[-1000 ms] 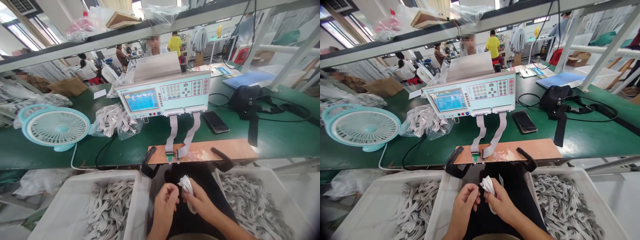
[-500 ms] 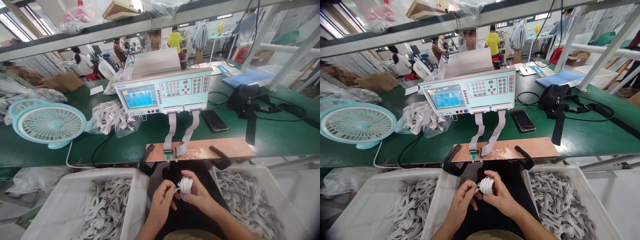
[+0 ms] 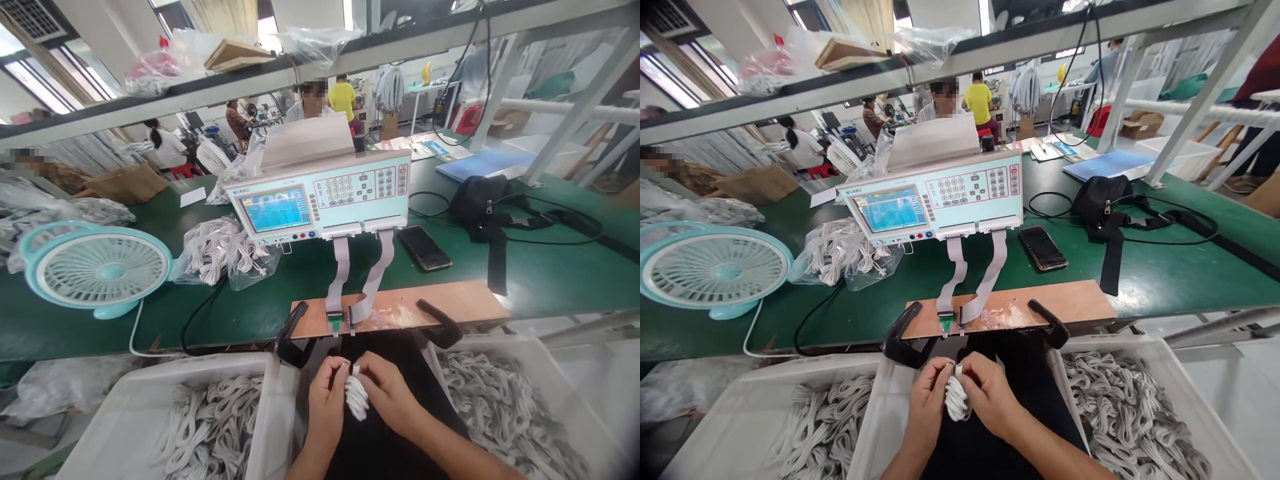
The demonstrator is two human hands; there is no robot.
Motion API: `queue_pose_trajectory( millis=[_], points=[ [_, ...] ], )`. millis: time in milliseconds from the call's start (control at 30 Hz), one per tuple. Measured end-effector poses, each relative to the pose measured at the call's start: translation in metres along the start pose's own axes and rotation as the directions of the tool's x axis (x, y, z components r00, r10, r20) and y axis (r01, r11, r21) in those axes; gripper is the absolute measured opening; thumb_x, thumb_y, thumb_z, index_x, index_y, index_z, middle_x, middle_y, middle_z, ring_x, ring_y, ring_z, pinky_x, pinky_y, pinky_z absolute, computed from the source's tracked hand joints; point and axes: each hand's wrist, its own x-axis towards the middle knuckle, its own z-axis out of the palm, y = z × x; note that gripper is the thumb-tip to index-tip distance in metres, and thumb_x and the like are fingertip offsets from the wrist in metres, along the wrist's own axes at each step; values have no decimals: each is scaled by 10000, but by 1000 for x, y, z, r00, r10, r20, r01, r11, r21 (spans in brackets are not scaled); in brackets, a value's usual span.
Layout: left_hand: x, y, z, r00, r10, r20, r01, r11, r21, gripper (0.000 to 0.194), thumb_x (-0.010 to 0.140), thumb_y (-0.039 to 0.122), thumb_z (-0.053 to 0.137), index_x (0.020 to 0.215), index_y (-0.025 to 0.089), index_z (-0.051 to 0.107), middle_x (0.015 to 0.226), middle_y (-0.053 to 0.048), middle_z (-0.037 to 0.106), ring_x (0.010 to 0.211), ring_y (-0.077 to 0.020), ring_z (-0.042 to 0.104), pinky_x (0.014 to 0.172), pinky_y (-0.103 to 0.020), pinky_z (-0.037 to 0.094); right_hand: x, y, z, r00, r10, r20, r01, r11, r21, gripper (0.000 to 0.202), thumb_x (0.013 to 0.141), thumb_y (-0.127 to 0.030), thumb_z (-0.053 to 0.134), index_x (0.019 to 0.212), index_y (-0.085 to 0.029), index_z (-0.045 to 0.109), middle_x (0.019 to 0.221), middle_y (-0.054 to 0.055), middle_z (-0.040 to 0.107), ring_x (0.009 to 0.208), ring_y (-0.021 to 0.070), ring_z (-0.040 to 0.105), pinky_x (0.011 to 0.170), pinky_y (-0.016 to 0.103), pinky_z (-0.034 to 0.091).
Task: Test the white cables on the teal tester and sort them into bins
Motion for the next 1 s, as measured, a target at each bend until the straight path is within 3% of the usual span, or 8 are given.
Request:
queue_pose_trajectory(
  millis=[133, 300, 433, 533, 700, 867, 933, 1000],
  points=[
    [18, -7, 5, 999, 3, -38, -2, 1000, 26, 224, 826, 382, 542, 817, 174, 623, 684, -2, 592, 653, -152, 534, 623, -234, 434, 18, 18, 7, 967, 198, -161, -158, 959, 234, 241, 835, -348, 539, 668, -188, 471, 603, -42, 442, 555, 116, 417, 513, 220, 358],
    [28, -24, 8, 988, -145, -53, 131, 969, -210, 286, 740, 423, 642, 845, 158, 661, 563, 32, 545, 500, -108, 483, 475, -197, 394, 31, 22, 9, 933, 307, -187, -237, 916, 323, 259, 753, -390, 608, 653, -156, 557, 576, -22, 522, 521, 119, 457, 471, 213, 370],
    [29, -22, 9, 964, -265, 23, 253, 884, -394, 308, 689, 392, 701, 877, 151, 668, 638, 15, 599, 493, -87, 475, 459, -193, 398, 32, 17, 9, 923, 319, -214, -238, 912, 334, 248, 722, -381, 635, 646, -148, 595, 567, -13, 546, 508, 122, 468, 461, 212, 375],
    [29, -19, 9, 955, -286, 71, 290, 868, -404, 314, 685, 380, 708, 886, 142, 671, 647, 8, 607, 493, -85, 474, 460, -198, 408, 32, 14, 9, 922, 298, -245, -213, 922, 322, 238, 722, -371, 646, 654, -145, 615, 580, -6, 564, 526, 127, 483, 481, 213, 385],
    [33, -22, 3, 974, -200, 105, 222, 935, -277, 289, 747, 400, 640, 864, 137, 666, 595, 21, 564, 495, -94, 476, 461, -199, 402, 32, 12, 9, 919, 300, -255, -207, 919, 336, 257, 709, -388, 667, 649, -141, 629, 577, -2, 574, 526, 128, 487, 488, 217, 385],
    [41, -17, -12, 954, -58, 293, 76, 996, -51, 308, 828, 410, 517, 727, 142, 631, 584, 18, 534, 483, -103, 474, 460, -202, 376, 36, 8, 13, 887, 403, -224, -260, 838, 479, 331, 632, -449, 732, 600, -140, 616, 531, -3, 569, 482, 122, 472, 471, 222, 371],
    [43, -14, -14, 964, -4, 267, 10, 1000, -23, 298, 838, 384, 501, 696, 149, 619, 659, 1, 561, 562, -118, 502, 518, -205, 393, 38, 4, 14, 864, 449, -225, -279, 802, 528, 352, 594, -463, 756, 586, -139, 619, 520, -5, 564, 469, 115, 456, 461, 218, 357],
    [43, -13, -13, 987, 27, 161, -25, 1000, -12, 304, 838, 370, 497, 650, 154, 598, 695, -5, 571, 635, -131, 508, 585, -210, 399, 38, 1, 15, 850, 476, -226, -287, 778, 559, 367, 578, -474, 766, 586, -135, 627, 522, -3, 570, 472, 111, 447, 466, 216, 354]
  ],
)
